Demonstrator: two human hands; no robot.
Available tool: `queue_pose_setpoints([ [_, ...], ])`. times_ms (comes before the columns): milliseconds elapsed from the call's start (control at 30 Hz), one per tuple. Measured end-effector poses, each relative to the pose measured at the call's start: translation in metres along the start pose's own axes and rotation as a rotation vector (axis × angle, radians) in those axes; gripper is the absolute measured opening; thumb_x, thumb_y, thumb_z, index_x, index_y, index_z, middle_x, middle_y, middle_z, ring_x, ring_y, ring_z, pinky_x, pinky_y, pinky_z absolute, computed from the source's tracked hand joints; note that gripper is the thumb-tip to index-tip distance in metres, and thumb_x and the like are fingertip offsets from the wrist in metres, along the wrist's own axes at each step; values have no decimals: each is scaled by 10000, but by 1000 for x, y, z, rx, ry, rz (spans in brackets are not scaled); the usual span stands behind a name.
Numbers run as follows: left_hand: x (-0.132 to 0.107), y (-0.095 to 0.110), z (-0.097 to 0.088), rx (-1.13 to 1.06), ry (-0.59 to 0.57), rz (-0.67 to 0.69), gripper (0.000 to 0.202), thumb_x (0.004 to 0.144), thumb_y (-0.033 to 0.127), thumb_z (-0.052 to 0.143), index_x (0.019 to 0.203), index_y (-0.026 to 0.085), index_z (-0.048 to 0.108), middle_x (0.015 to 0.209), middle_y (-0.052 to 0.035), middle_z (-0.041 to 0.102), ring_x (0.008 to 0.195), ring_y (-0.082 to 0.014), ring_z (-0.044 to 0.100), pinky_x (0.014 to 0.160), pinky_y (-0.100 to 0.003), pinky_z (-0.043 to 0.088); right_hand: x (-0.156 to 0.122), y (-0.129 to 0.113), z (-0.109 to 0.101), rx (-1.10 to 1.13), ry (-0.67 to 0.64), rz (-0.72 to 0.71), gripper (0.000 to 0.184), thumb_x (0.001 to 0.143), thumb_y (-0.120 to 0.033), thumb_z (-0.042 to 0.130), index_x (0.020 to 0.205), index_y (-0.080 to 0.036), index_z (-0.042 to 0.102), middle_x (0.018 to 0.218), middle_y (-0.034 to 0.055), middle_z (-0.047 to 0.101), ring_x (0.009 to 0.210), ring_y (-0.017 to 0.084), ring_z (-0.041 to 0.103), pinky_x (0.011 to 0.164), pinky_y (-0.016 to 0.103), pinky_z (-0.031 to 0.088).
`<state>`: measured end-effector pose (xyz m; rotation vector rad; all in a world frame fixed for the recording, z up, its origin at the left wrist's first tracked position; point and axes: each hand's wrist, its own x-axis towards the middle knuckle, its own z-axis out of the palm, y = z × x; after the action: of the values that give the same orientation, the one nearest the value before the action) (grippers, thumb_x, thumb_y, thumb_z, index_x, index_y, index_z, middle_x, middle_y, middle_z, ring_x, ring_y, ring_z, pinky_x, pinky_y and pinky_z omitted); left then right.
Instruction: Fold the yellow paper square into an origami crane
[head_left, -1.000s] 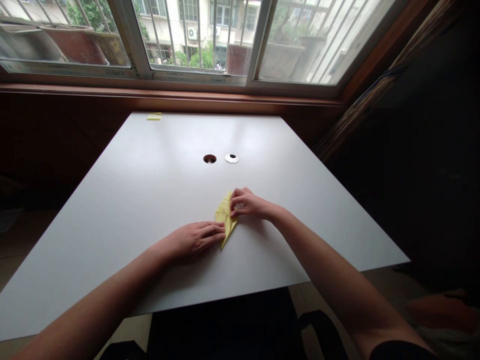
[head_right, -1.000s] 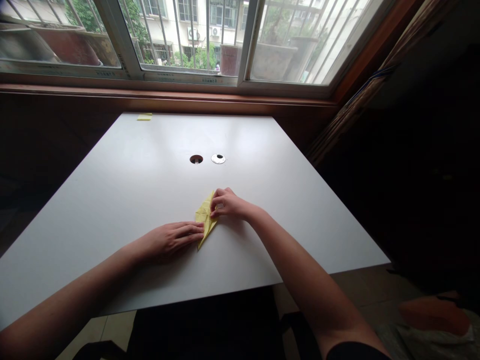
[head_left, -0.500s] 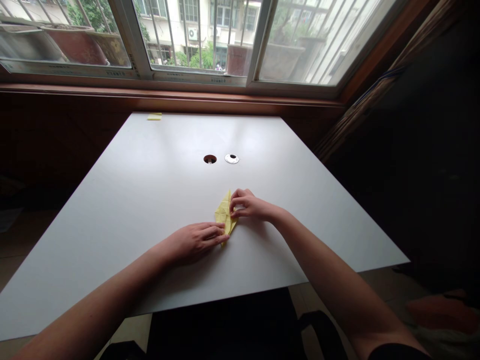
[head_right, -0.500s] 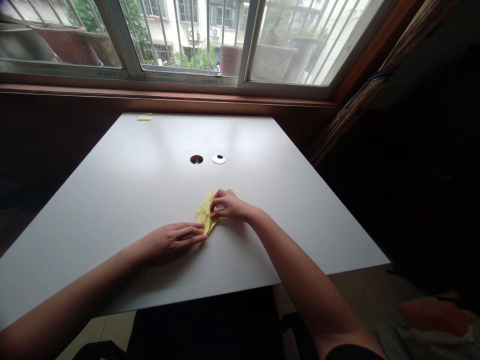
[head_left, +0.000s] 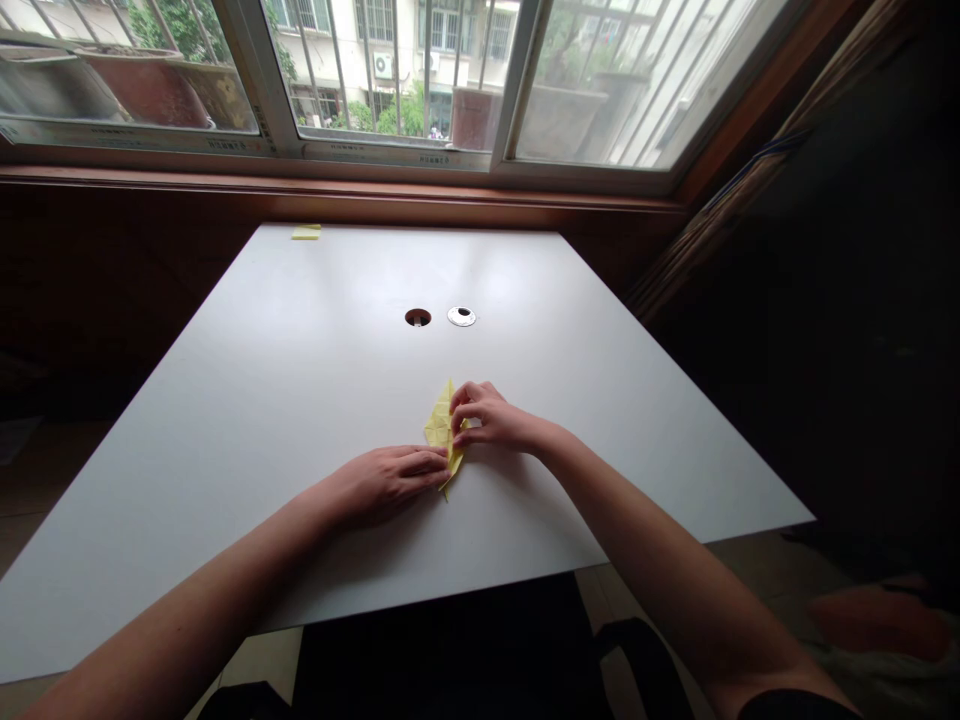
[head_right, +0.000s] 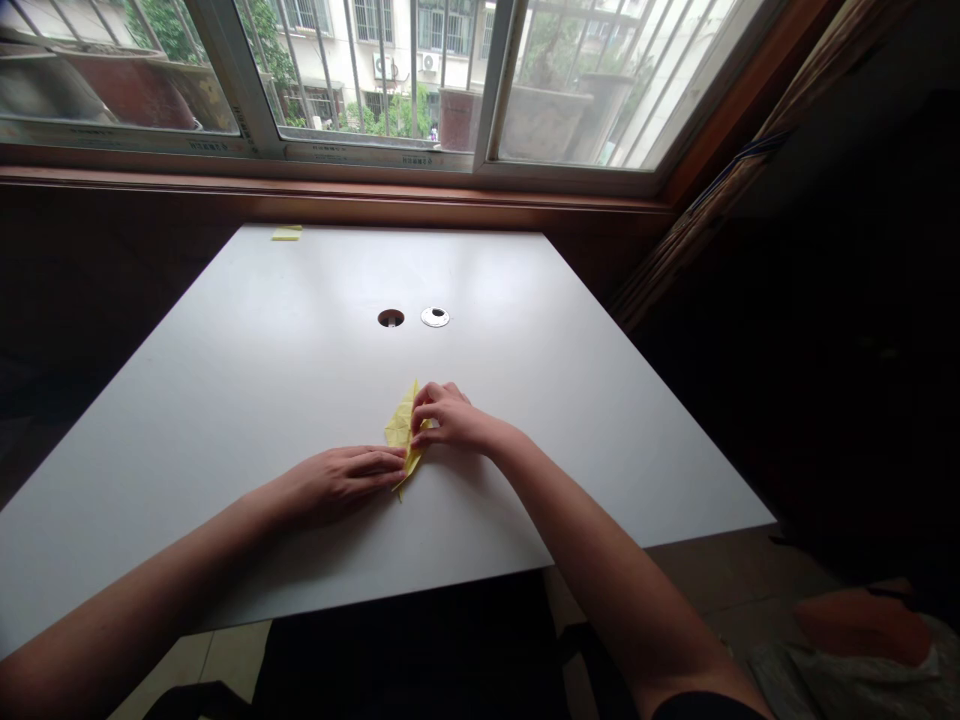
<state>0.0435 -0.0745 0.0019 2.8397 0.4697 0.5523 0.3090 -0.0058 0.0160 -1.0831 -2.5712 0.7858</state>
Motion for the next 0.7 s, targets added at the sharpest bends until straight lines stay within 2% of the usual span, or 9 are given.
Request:
queue_pose_setpoints([
  [167,-2,-2,2,-54,-8,-36,461,976,125,440,1427,207,478,1366,-106,597,1235,-211,603,1069,-333,501,0,-5,-2,23,-60,-46,109,818,-415,770,869,-319,777,1224,35,545,1177,270,419,1090,472,373],
  [300,-2,-3,2,-57,-36,-28,404,978,120,431,1359,200,541,1377,-99,588,1257,-196,585,1097,-333,483,-4,-4,0,61,-64,-84,90,806,-413,781,853,-336,785,1270,24,515,1200,265,397,1100,450,378],
  [433,-1,-6,-1,-7,20,22,404,965,115,464,1354,183,548,1338,-99,622,1330,-215,526,1141,-365,454,-13,-4,8,67,45,-83,70,808,-378,785,840,-316,785,1215,42,520,1143,244,421,1043,408,431],
  [567,-2,-11,-3,79,76,8,397,955,118,494,1343,176,562,1294,-90,657,1373,-252,482,1141,-418,461,-27,-12,15,-39,192,-91,85,810,-383,780,820,-298,783,1132,63,545,1048,236,439,984,401,444],
  [700,0,-12,-3,86,68,-12,392,969,140,501,1357,171,550,1301,-85,655,1367,-241,490,1156,-416,450,-39,-27,17,-167,228,-145,101,871,-373,718,838,-291,767,1158,63,590,1067,253,437,962,425,418],
])
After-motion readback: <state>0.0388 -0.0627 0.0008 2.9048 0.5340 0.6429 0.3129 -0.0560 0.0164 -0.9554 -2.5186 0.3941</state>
